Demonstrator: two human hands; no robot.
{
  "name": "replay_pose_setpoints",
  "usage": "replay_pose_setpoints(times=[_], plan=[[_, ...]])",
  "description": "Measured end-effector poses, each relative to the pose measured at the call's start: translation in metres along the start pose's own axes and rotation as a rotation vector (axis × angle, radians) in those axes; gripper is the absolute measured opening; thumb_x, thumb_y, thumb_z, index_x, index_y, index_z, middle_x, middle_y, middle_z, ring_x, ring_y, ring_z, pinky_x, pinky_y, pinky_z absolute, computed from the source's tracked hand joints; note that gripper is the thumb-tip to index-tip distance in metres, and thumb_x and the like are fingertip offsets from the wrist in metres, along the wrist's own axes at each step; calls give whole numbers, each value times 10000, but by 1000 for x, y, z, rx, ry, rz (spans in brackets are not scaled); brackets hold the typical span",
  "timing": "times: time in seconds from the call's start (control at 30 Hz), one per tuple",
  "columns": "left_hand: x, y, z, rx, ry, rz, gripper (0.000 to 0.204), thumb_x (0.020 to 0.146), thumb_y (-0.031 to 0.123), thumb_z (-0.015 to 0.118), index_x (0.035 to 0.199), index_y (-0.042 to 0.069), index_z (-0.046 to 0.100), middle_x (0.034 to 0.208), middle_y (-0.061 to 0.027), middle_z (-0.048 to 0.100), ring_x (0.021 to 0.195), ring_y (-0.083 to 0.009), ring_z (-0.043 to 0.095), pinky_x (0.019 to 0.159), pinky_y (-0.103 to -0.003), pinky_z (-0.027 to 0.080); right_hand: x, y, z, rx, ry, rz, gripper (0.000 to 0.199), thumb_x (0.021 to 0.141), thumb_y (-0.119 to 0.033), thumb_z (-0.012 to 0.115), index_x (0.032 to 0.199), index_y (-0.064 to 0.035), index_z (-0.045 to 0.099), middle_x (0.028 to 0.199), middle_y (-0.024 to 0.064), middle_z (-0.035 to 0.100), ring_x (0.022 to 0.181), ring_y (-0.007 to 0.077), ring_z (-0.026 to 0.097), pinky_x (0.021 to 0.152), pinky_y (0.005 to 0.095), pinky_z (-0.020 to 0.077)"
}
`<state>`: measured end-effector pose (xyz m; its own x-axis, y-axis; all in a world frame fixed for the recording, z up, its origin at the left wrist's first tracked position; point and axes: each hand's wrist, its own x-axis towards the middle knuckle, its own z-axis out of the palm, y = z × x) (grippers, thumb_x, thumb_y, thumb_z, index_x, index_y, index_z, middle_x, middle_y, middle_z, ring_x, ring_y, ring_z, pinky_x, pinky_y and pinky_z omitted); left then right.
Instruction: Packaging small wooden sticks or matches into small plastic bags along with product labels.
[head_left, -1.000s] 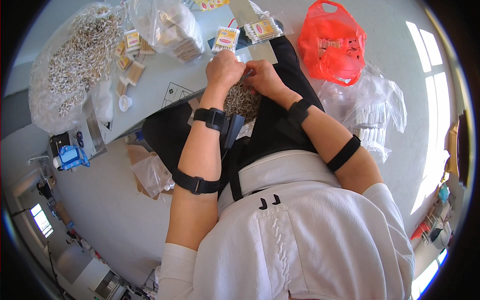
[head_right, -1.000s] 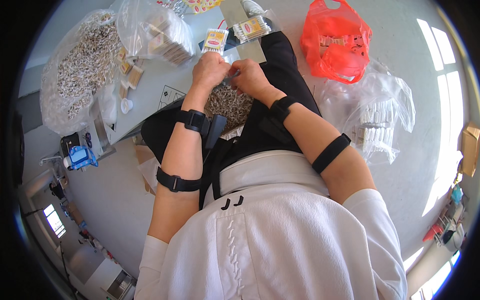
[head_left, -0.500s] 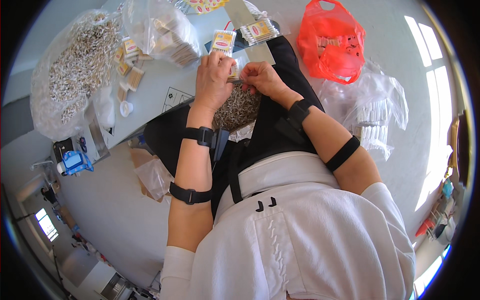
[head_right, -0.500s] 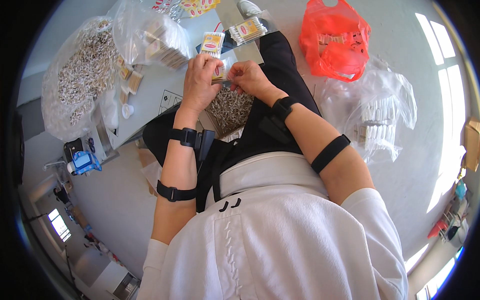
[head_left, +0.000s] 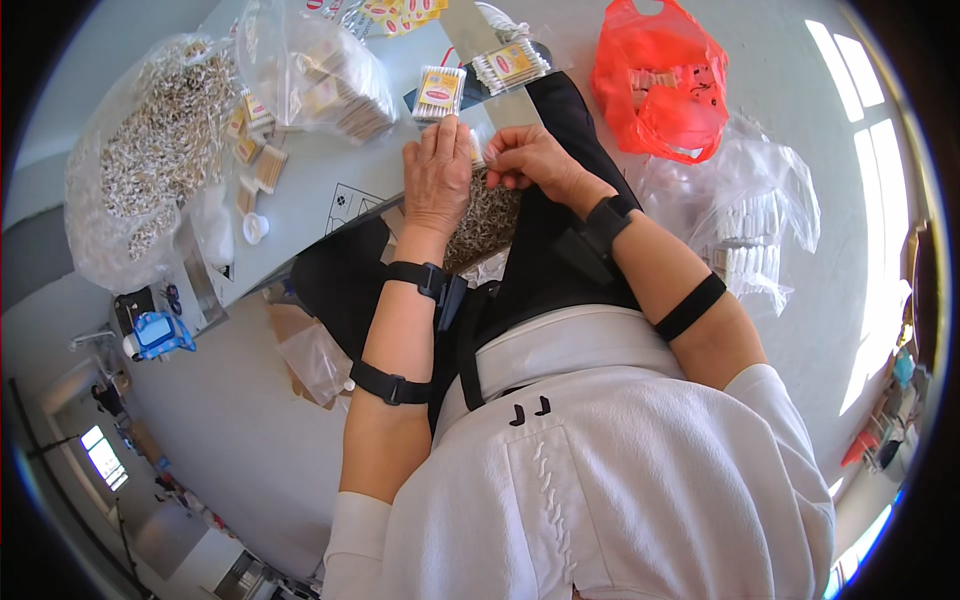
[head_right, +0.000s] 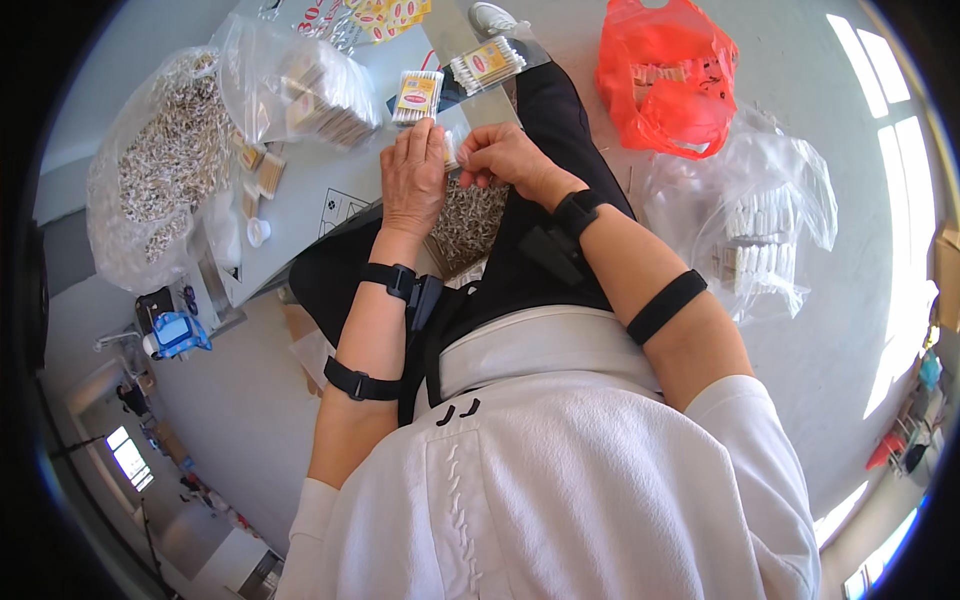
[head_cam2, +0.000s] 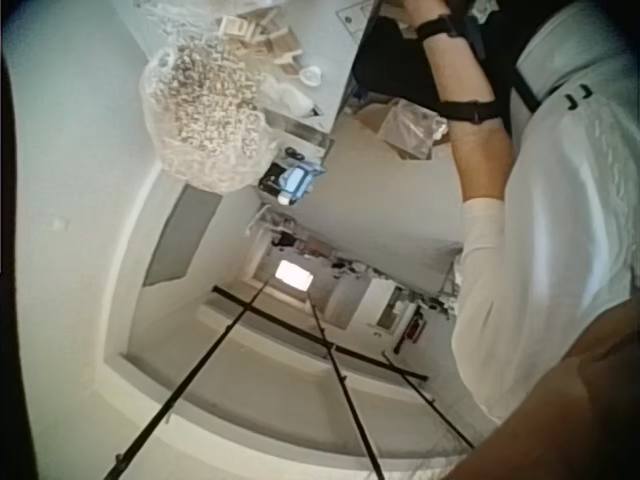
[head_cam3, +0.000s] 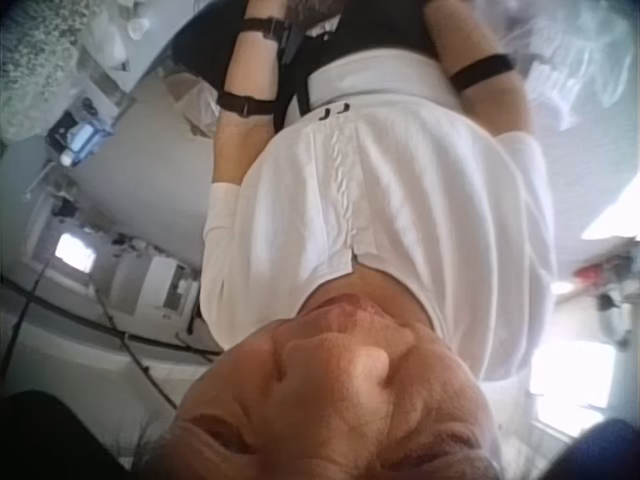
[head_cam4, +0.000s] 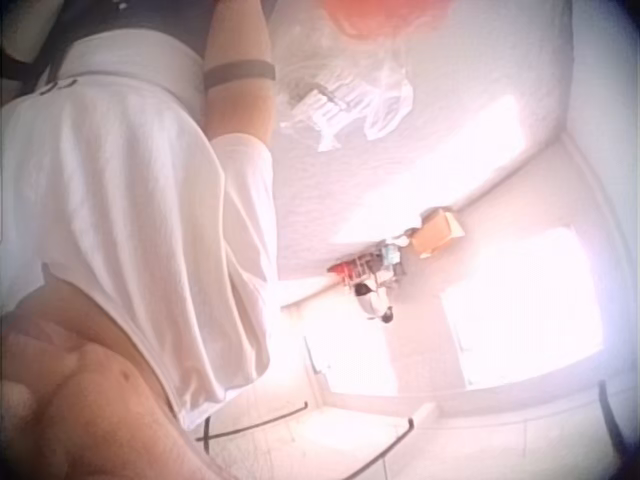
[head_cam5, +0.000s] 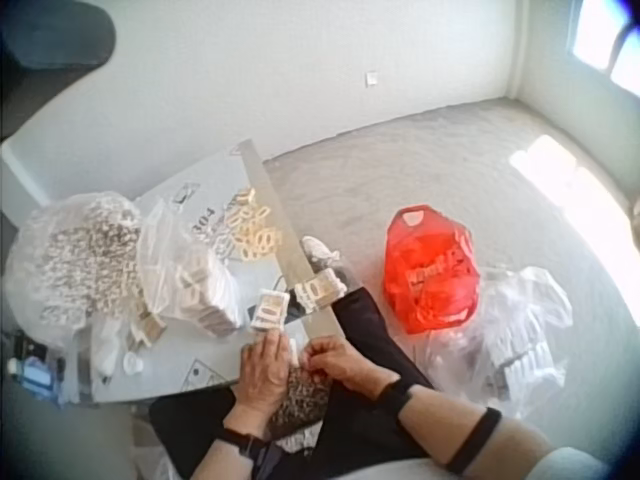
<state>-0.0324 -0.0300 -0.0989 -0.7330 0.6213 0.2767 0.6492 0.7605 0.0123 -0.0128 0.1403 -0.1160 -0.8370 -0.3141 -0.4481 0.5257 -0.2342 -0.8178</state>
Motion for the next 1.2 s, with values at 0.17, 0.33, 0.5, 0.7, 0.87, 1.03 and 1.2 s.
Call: replay_pose_setpoints(times=[0.17,0.33,0.5,0.7,0.87,1.03,1.2], plan=[[11,4,-21,90,35,62,183,789,98,522,954,32,563,1037,-97,573,927,-227,569,719,-370,398,-6,-6,-8,167,-152,23,35,785,-49,599,816,-64,593,676,79,647,504,60,538,440,169,365],[36,6,-63,164,-204,114,138,750,45,521,887,44,542,779,-87,603,781,-255,611,683,-372,424,-20,-23,-8,352,-250,-17,85,793,-21,586,875,-43,585,667,108,633,489,75,523,442,174,361],[57,24,-107,268,-204,200,57,744,49,530,794,54,555,731,-99,609,724,-256,621,636,-374,444,-39,-38,-2,549,-376,-122,28,820,-46,597,836,-31,580,623,120,619,412,84,491,375,162,306],[82,52,-161,281,-252,317,19,739,46,542,746,56,558,704,-104,610,685,-254,625,623,-366,455,-68,-59,-2,634,-504,-264,54,852,-79,561,879,-31,556,563,125,578,362,71,408,355,177,278],[98,64,-185,253,-362,372,40,718,16,552,745,45,544,705,-130,604,689,-284,618,624,-375,456,-89,-67,-2,780,-502,-276,78,871,-77,518,909,-17,551,552,136,571,345,71,384,349,181,269],[109,72,-182,216,-420,385,67,693,-3,569,745,31,542,683,-149,599,687,-314,620,610,-393,459,-95,-62,-12,813,-512,-316,108,891,-92,500,896,4,549,552,128,564,360,62,364,350,183,260],[120,86,-173,226,-460,408,73,704,-14,554,763,26,538,692,-150,600,690,-325,616,616,-410,466,-102,-57,-26,805,-422,-335,115,898,-95,498,865,2,549,544,103,551,360,54,338,359,185,254]])
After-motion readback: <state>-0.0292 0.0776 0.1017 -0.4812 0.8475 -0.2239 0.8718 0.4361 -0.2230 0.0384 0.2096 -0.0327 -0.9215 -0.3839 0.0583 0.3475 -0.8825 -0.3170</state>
